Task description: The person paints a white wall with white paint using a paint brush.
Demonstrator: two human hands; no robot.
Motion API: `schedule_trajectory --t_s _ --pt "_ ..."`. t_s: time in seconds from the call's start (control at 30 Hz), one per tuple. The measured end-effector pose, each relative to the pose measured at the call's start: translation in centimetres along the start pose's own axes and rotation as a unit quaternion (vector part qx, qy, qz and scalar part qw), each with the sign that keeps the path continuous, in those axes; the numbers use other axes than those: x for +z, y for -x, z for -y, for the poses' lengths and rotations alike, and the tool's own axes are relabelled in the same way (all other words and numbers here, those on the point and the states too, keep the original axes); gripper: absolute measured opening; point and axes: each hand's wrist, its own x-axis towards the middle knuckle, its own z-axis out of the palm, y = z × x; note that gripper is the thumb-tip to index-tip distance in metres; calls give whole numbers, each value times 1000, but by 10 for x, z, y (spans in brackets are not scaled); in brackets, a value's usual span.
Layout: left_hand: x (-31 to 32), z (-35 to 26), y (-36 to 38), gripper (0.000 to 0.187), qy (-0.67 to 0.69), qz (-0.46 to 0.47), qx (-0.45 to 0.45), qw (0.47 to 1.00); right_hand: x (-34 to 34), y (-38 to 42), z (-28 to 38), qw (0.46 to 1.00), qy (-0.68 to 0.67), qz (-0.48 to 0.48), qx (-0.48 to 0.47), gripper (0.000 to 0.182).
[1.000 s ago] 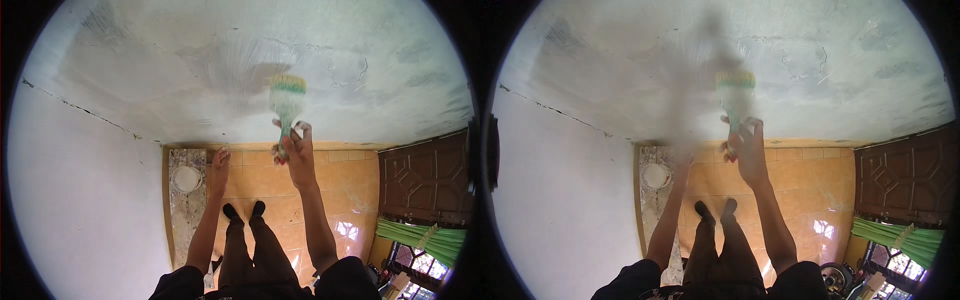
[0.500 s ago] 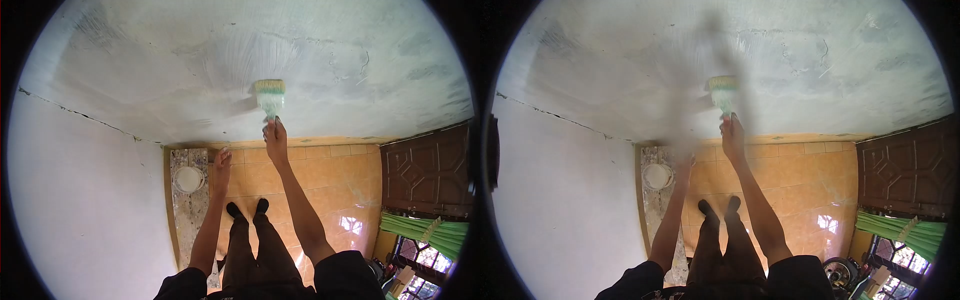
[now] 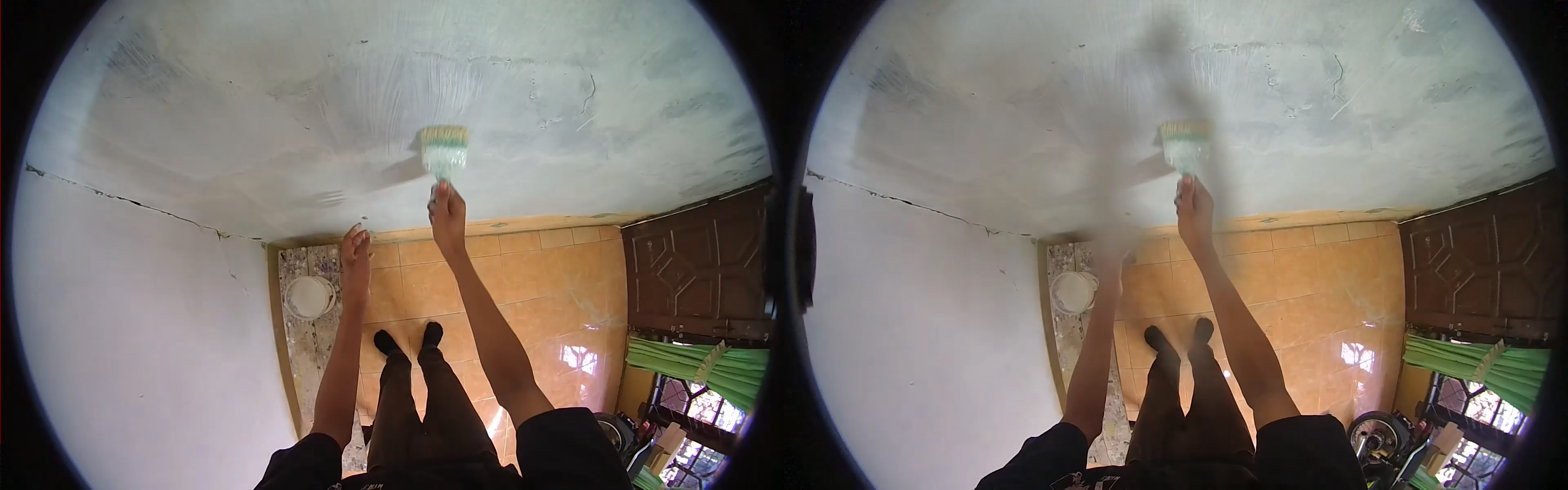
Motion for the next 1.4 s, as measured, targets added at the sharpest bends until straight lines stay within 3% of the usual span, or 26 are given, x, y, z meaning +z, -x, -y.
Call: schedule_trajectory --t_s 0.03,0.1,0.27,0.37,0.5,0.6,0.7,0.8,0.9,0.97,1.07,1.23,1.33,1.4 --pt "1 -3 -6 52 -8 15 30 999 -3 5 -1 999 6 -15 32 45" --pt "-4 -8 -23 57 -25 41 88 995 -6 0 14 1000 -7 -7 -26 46" --pt "6 -53 -30 72 48 -6 60 997 22 -43 98 988 6 15 -153 44" --pt "16 -73 -24 76 81 -24 57 995 15 -53 61 981 83 -11 -173 45" --pt "16 -87 -22 76 87 -25 94 991 -15 -7 -34 992 120 -24 -34 52" --pt "8 -95 -33 75 96 -42 96 990 -6 9 -11 997 53 -28 -56 46" --pt "-2 -101 -42 74 122 -50 103 986 29 -26 44 989 2 10 -150 48" --pt "-6 -111 -43 73 143 -59 97 983 64 -44 74 988 -2 18 -156 48" --pt "-14 -114 -47 73 180 -38 93 979 59 -35 13 988 29 8 -148 47" --pt "-21 -115 -53 73 207 -18 84 975 48 -15 -44 994 66 7 -82 47" --pt "-27 -119 -48 74 224 -6 65 972 38 19 -56 997 79 -6 -23 47" --pt "-33 -119 -49 75 239 5 58 969 96 -14 57 988 -6 11 -151 46" --pt "-37 -122 -51 75 247 8 48 968 123 -27 75 990 8 2 -137 47" --pt "-40 -123 -50 75 250 14 46 967 120 -12 44 996 35 -16 -81 47"
